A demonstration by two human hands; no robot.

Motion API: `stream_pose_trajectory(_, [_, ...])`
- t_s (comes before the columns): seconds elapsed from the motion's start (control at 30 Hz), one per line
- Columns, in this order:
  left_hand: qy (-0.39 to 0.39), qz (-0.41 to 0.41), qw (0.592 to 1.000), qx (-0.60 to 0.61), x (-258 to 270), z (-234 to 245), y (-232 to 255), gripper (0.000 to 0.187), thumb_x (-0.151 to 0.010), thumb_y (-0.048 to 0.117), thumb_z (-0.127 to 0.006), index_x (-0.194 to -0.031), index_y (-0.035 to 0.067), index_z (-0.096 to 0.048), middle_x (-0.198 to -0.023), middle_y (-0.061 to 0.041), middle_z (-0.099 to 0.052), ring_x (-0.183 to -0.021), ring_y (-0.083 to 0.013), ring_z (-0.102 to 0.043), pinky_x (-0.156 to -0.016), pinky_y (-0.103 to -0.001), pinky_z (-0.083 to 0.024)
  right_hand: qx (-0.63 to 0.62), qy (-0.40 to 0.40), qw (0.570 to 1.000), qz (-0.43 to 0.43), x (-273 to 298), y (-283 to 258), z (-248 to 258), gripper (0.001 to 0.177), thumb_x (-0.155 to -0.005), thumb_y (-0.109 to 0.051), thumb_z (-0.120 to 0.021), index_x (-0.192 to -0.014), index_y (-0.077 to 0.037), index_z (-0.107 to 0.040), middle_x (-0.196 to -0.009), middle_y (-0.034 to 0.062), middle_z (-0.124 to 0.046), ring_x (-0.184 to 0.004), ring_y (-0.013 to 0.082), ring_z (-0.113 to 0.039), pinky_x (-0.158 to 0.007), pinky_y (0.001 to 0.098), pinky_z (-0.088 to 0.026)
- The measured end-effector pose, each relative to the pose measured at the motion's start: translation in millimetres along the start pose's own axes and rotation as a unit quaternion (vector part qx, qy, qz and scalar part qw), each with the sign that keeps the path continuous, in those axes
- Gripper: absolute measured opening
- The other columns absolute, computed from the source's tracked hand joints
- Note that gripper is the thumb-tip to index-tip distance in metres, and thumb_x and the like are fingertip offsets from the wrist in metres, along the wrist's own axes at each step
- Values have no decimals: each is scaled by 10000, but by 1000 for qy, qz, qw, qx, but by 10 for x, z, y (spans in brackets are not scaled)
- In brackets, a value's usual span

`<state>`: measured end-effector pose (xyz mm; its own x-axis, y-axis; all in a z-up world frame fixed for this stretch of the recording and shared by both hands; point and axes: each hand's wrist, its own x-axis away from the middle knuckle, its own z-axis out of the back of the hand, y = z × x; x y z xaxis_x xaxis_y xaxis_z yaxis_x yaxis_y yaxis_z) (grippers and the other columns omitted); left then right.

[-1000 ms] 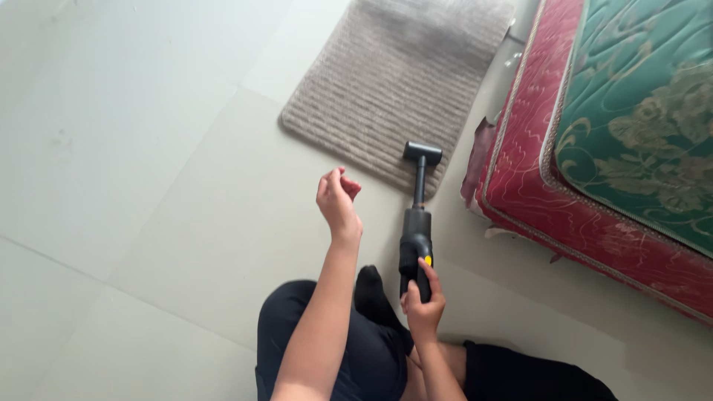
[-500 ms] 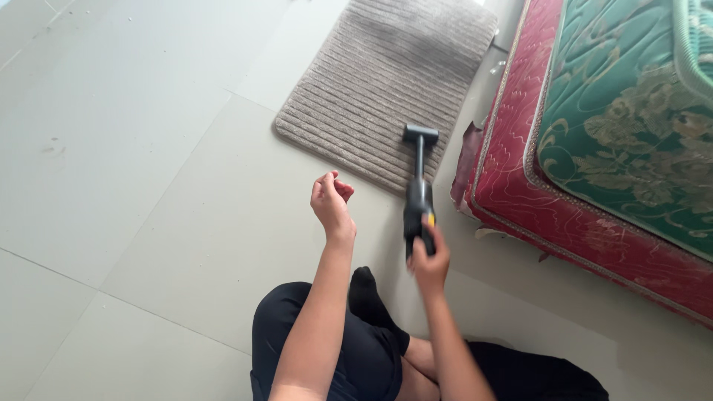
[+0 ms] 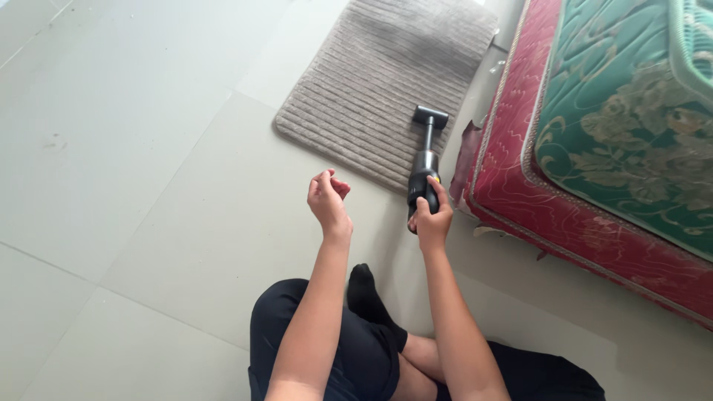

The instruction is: The person uses a handheld vacuum cleaner to clean a small grey rug and the floor area underneath a mattress. They move the vacuum back and forth across the rug and then along the base of the mattress.

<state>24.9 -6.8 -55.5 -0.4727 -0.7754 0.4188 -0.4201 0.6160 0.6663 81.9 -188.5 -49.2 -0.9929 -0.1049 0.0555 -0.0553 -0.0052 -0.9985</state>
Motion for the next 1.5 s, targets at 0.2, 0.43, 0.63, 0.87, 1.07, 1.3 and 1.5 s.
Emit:
stream_pose_trajectory(0.2, [-21, 3, 1000, -5, 34, -40, -55, 171, -1011, 193, -560, -990, 43, -638, -726, 4, -558, -621, -99, -586, -643, -276, -543, 49, 0, 996, 76, 869, 561, 244, 425, -907, 2, -572, -1324, -73, -603, -1189, 67, -682, -504, 86, -565, -441, 261, -466])
stream_pose_trajectory(0.43, [-18, 9, 1000, -1, 28, -4, -52, 165, -1012, 185, -560, -988, 45, -642, -723, 3, -559, -615, -98, -584, -637, -278, -540, 131, 45, 974, 178, 1376, 597, 101, 455, -922, 39, -583, -1369, -43, -595, -1201, 113, -697, -703, 148, -611, -587, 289, -510])
stream_pose_trajectory(0.63, [-11, -5, 1000, 2, -19, 7, -46, 155, -1006, 184, -568, -984, 47, -637, -726, 8, -559, -616, -99, -583, -633, -280, -543, 0, 10, 1000, 4, 201, 25, 9, 493, -917, -11, -565, -1399, -114, -591, -728, 66, -594, -414, 101, -496, -385, 284, -428])
stream_pose_trajectory(0.87, [-18, 1, 1000, -10, -3, -28, -82, 167, -1006, 199, -570, -987, 47, -638, -725, 6, -563, -618, -98, -582, -633, -278, -543, 2, 13, 1000, 27, 908, 363, 261, 450, -923, 10, -571, -1358, -101, -608, -750, 58, -612, -438, 79, -504, -410, 251, -432])
stream_pose_trajectory(1.07, [-17, 5, 1000, -5, 3, -16, -61, 160, -1003, 188, -569, -982, 43, -633, -722, 2, -557, -614, -102, -579, -627, -280, -540, 67, 50, 996, 9, 1466, 556, 219, 475, -905, -1, -593, -1366, -112, -626, -762, 84, -616, -441, 87, -517, -409, 257, -439])
stream_pose_trajectory(1.3, [0, 8, 1000, -13, 13, -24, 9, 157, -1000, 183, -566, -981, 48, -644, -723, 5, -551, -617, -99, -577, -634, -275, -549, -5, 20, 1000, -4, 64, 5, 79, 494, -908, -3, -563, -1384, -130, -606, -694, 63, -579, -411, 100, -489, -384, 277, -416])
stream_pose_trajectory(1.5, [-13, 10, 1000, -4, 4, -48, -41, 152, -999, 181, -573, -980, 45, -640, -724, 1, -557, -612, -103, -578, -623, -280, -545, 43, -2, 998, 50, 551, 391, 178, 441, -920, -10, -588, -1351, -103, -610, -822, 59, -651, -466, 97, -537, -415, 276, -443])
